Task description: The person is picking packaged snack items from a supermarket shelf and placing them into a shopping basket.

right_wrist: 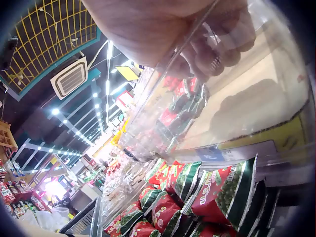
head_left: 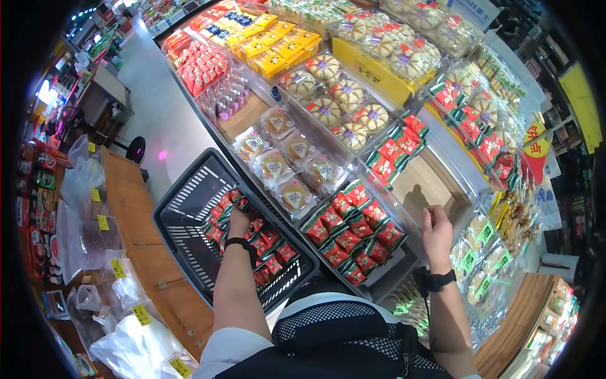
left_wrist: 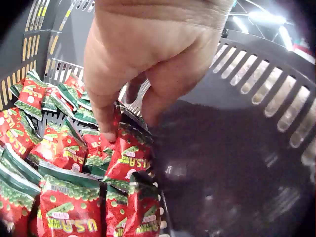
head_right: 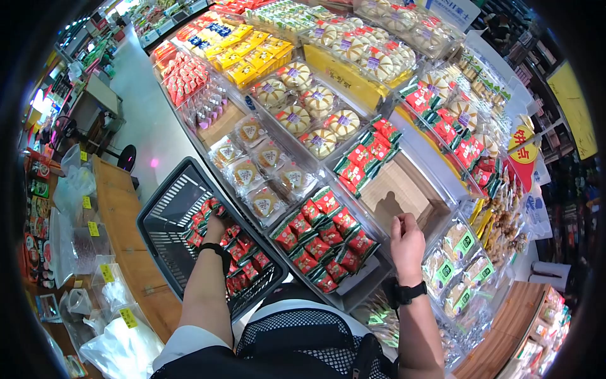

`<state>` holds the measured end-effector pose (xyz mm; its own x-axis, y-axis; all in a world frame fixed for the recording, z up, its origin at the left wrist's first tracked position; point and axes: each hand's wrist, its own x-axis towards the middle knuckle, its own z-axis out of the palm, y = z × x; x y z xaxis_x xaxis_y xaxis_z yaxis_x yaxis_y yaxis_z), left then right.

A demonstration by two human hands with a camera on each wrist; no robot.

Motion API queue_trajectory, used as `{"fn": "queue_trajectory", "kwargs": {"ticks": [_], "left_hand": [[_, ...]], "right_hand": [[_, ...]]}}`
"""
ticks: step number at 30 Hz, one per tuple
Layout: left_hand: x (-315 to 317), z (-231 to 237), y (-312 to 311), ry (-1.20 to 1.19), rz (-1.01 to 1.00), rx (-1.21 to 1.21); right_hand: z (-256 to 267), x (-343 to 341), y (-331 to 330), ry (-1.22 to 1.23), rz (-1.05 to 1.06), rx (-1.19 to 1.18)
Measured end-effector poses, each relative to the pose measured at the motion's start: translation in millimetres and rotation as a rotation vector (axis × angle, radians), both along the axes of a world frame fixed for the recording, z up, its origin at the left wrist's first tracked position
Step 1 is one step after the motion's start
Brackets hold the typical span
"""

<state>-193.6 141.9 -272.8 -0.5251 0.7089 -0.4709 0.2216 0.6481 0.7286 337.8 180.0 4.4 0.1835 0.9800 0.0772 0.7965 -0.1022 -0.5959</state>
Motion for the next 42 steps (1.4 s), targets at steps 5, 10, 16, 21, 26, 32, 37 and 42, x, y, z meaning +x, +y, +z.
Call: {"fn": "queue_trajectory", "kwargs": {"ticks": [5,10,16,21,26,32,37,42], "left_hand": [[7.7,22.7,-4.1,0.294,0.048,-0.001],[28.8,104.9,-7.5,-0.034,0.43,0.25],[101.7,281.6,-52.8,-0.488,0.403,0.852],[171.8,381.6,-130.2,-1.085,0.11,1.029],[232.5,412.2,-198.9,-1.241,0.144,0.99],[251.0,446.6,-247.8,-1.088,0.035,1.051],[241.4,450.2,-243.1,-0.263,-0.122,1.018],[214.7,445.8,-228.2,-0.224,-0.134,0.975]], "right_hand": [[3.1,-3.4,1.7,-0.014,-0.042,0.0],[2.6,-3.1,1.1,-0.07,-0.043,0.022],[-3.4,1.2,1.2,-0.126,-0.023,0.019],[-0.9,1.4,-1.6,-0.163,-0.008,0.014],[-3.0,4.5,-3.3,-0.156,0.029,0.019],[-4.7,4.6,-0.9,-0.161,0.005,0.03],[-6.4,4.1,2.5,-0.185,-0.014,0.028],[-9.8,2.5,1.6,-0.207,-0.047,0.048]]}}
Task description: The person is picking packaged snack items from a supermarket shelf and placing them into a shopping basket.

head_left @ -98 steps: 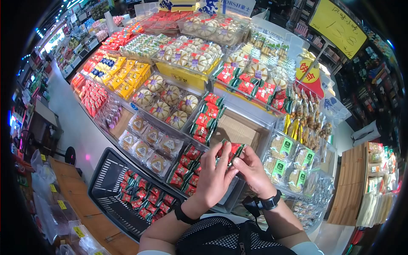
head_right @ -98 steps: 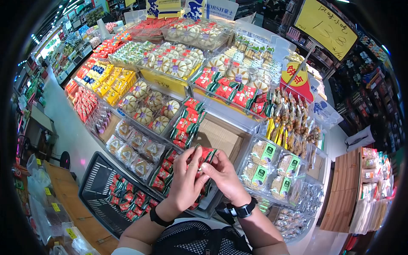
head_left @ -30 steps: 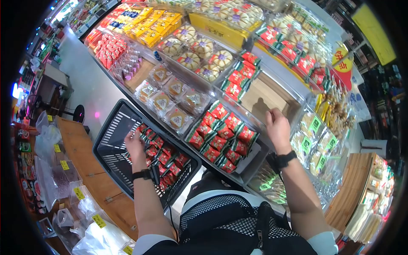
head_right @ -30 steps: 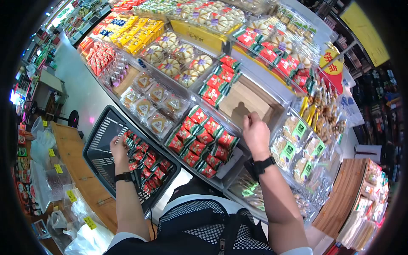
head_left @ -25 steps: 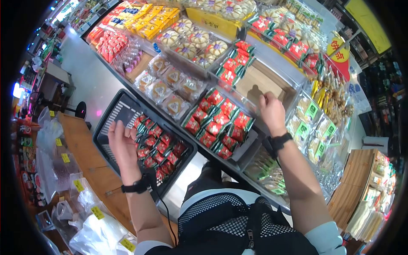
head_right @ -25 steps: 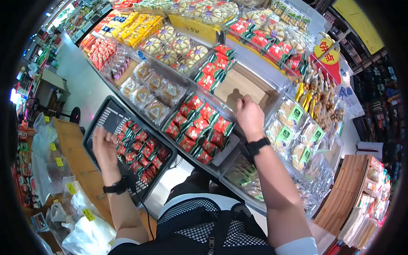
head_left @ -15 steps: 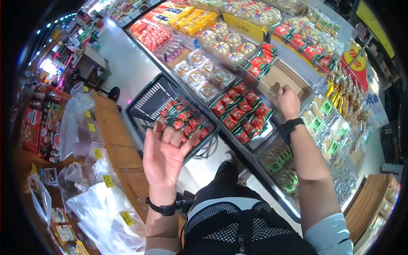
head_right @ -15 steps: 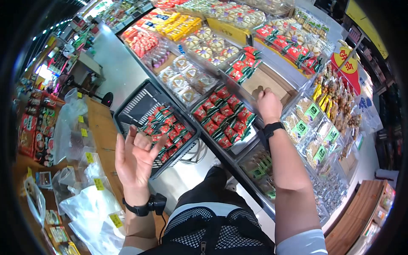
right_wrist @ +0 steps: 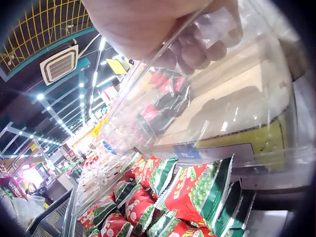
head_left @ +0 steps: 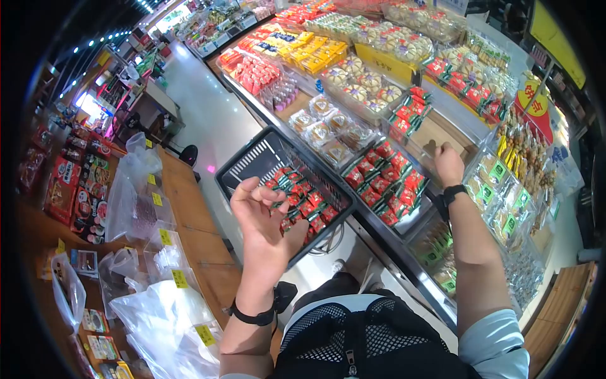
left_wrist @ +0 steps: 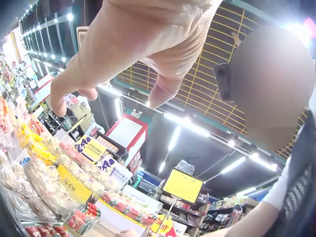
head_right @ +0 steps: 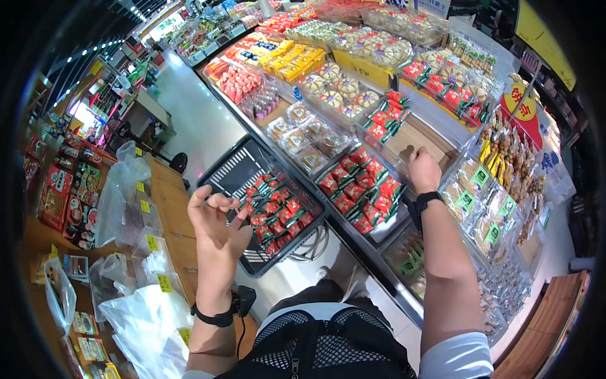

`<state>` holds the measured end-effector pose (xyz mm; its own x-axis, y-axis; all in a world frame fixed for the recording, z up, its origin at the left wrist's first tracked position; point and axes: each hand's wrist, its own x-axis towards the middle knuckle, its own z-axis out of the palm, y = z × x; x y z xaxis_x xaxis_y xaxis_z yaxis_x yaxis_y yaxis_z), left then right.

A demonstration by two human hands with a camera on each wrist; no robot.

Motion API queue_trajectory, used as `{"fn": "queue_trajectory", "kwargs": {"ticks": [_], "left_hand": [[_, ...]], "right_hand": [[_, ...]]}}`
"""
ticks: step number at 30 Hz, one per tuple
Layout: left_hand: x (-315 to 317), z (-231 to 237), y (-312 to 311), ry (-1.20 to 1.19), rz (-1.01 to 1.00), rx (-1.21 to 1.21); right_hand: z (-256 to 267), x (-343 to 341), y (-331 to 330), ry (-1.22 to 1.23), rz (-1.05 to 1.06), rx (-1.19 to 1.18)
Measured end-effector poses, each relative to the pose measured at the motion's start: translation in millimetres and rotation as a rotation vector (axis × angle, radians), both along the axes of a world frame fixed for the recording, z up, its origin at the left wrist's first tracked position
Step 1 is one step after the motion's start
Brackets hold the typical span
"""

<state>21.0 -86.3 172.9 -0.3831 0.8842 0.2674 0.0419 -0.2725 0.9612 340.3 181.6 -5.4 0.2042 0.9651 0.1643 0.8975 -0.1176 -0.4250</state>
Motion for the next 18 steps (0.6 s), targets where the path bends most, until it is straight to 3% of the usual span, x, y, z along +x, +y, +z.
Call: {"fn": "queue_trajectory", "kwargs": {"ticks": [5,7,9,12,17,18], "left_hand": [[-34.2,20.7,5.7,0.056,0.055,0.018],[-42.2,44.5,-4.7,0.008,-0.054,0.167],[-28.5,70.4,-10.9,-0.335,-0.066,0.251],[-36.0,67.9,-5.5,-0.391,-0.155,0.286],[-47.4,82.5,-1.5,-0.174,-0.85,0.37],[-38.3,86.0,-0.8,-0.201,-0.886,0.394]], "right_hand": [[-2.4,-3.1,0.7,-0.01,-0.018,-0.008],[-7.9,-4.5,-6.2,-0.027,-0.01,0.018],[-7.1,-6.8,-10.3,-0.027,-0.023,-0.026],[-9.7,-12.5,-22.9,-0.034,-0.048,-0.063],[-6.7,-24.8,-24.0,-0.034,-0.041,-0.058],[-5.4,-23.4,-23.0,-0.069,-0.067,-0.071]]}}
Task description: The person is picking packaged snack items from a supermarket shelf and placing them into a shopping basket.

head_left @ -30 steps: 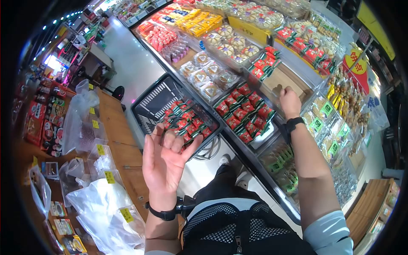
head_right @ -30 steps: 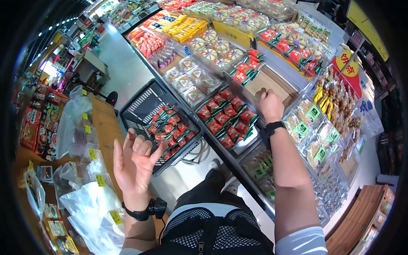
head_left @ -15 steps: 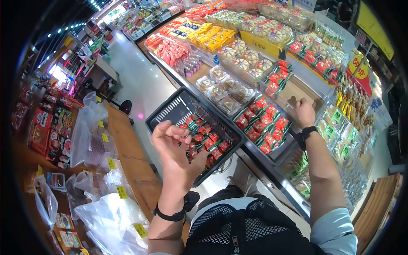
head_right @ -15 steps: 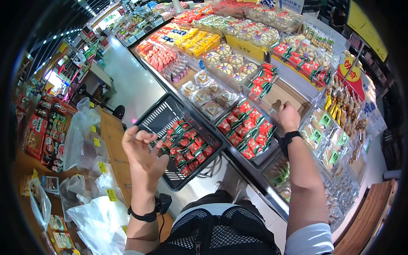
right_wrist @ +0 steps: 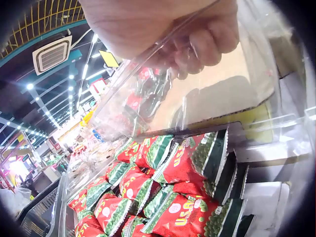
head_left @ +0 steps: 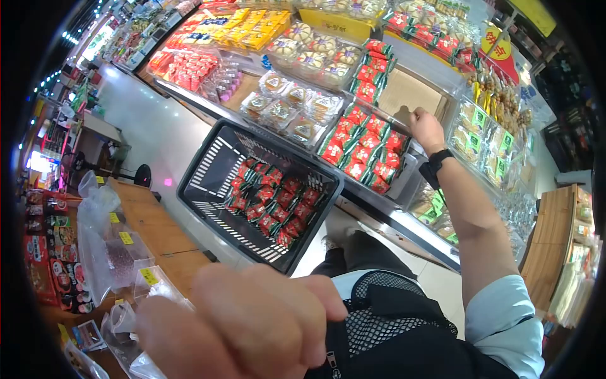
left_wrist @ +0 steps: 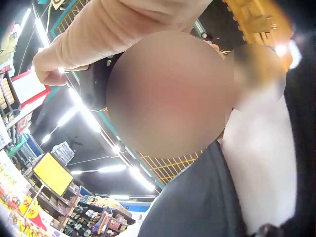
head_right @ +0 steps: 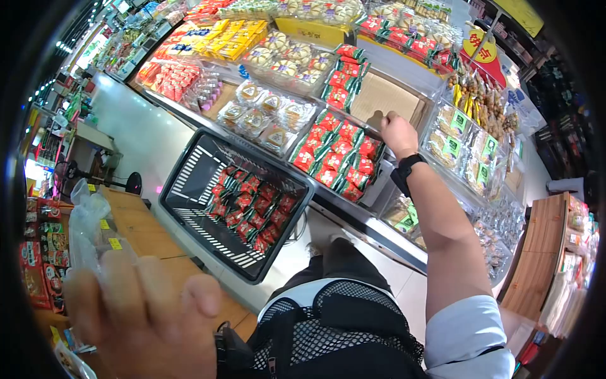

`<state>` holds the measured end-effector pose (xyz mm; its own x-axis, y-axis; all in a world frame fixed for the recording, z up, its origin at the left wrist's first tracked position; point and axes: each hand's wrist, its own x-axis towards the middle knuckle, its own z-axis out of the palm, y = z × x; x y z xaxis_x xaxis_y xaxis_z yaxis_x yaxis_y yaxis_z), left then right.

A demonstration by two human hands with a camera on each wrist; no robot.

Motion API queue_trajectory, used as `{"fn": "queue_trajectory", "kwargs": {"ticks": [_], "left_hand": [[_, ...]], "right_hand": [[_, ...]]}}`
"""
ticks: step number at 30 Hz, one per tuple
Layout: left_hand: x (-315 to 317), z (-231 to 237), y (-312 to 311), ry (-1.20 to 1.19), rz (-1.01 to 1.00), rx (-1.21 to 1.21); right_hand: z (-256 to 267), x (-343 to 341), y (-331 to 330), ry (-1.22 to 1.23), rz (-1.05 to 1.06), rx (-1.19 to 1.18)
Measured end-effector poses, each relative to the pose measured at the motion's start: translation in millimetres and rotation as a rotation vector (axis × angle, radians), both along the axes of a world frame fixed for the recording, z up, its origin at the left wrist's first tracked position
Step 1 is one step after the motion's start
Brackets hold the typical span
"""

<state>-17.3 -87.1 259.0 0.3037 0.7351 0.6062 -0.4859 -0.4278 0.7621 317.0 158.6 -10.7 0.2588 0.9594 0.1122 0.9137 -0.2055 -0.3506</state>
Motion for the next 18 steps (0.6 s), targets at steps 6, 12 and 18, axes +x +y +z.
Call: {"fn": "queue_trajectory", "kwargs": {"ticks": [6,12,18], "left_hand": [[12.6,-8.3,25.9,-0.055,-0.069,0.171],[33.6,2.1,46.7,0.052,-0.031,0.089],[65.0,21.3,64.6,0.248,0.135,-0.034]], "right_hand": [[1.8,9.9,12.2,0.033,0.041,0.024],[9.1,19.5,21.5,0.059,0.064,-0.009],[23.7,27.0,52.9,0.025,0.28,-0.129]]}}
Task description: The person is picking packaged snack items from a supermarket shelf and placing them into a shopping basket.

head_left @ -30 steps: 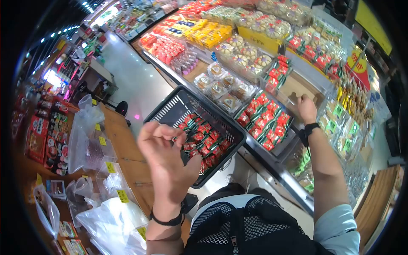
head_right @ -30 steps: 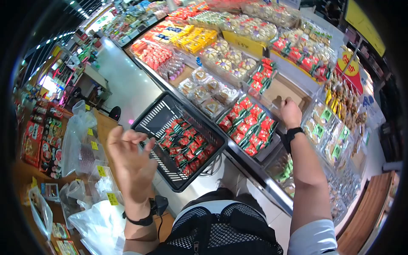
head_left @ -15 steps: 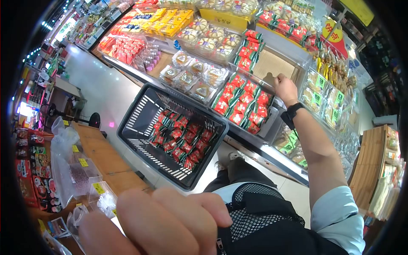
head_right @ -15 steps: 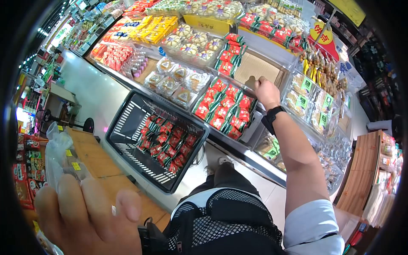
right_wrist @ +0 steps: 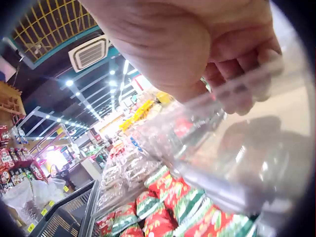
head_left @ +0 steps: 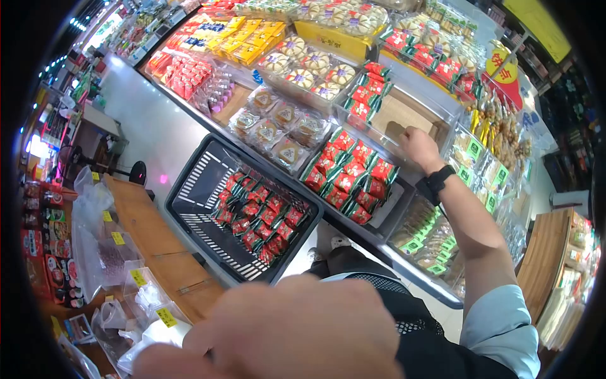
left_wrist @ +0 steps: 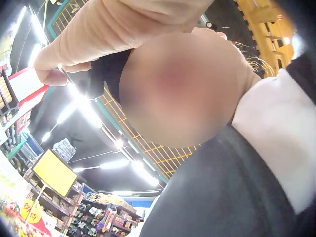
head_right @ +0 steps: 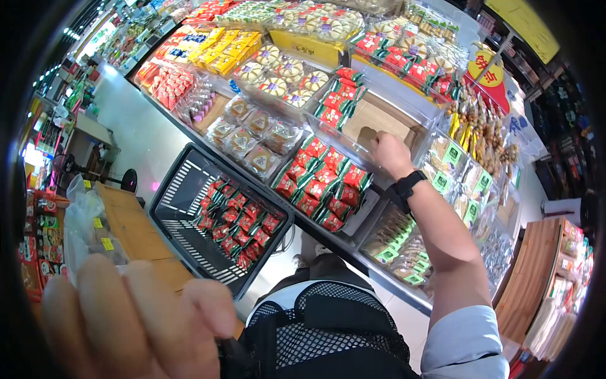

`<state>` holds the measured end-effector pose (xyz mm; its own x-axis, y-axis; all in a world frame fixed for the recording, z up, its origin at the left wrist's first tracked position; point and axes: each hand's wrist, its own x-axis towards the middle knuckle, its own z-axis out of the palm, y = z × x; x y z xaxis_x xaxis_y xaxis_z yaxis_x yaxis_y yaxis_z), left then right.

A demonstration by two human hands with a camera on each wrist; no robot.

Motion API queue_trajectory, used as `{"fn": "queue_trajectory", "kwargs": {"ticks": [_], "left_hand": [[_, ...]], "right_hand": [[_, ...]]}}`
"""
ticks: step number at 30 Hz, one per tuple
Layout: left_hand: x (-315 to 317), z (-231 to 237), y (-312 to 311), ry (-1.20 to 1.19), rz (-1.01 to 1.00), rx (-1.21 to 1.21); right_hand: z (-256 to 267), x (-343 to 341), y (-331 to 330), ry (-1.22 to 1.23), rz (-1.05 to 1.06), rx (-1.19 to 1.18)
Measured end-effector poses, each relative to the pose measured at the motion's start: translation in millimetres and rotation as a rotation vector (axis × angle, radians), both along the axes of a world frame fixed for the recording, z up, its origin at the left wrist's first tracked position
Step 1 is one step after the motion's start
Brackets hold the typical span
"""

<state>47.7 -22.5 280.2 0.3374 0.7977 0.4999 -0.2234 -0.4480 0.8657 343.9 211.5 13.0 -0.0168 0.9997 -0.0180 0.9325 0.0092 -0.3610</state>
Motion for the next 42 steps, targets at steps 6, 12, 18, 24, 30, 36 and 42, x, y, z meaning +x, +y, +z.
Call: {"fn": "queue_trajectory", "kwargs": {"ticks": [6,12,18,24,30,36,42], "left_hand": [[50.1,-29.4,33.3,0.312,0.227,-0.199],[62.7,-114.0,51.1,0.732,0.275,-0.429],[67.0,-166.2,58.9,0.628,0.29,-0.648],[78.6,-182.8,93.0,0.272,0.286,-0.723],[89.7,-189.9,128.0,-0.324,0.237,-0.883],[67.0,-213.1,134.3,-0.53,0.029,-1.02],[44.4,-224.4,134.2,-0.631,-0.006,-1.031]], "right_hand": [[47.7,-30.1,90.2,-0.009,0.135,0.304],[2.5,-39.5,145.8,-0.2,0.191,0.478],[-10.7,-38.6,172.1,-0.362,0.239,0.485],[63.0,-40.8,123.7,-0.053,0.3,0.572],[127.8,-57.9,8.2,0.319,0.607,0.272],[102.0,-75.8,-38.9,0.311,0.734,0.108],[107.5,-92.4,-35.5,0.257,0.769,-0.002]]}}
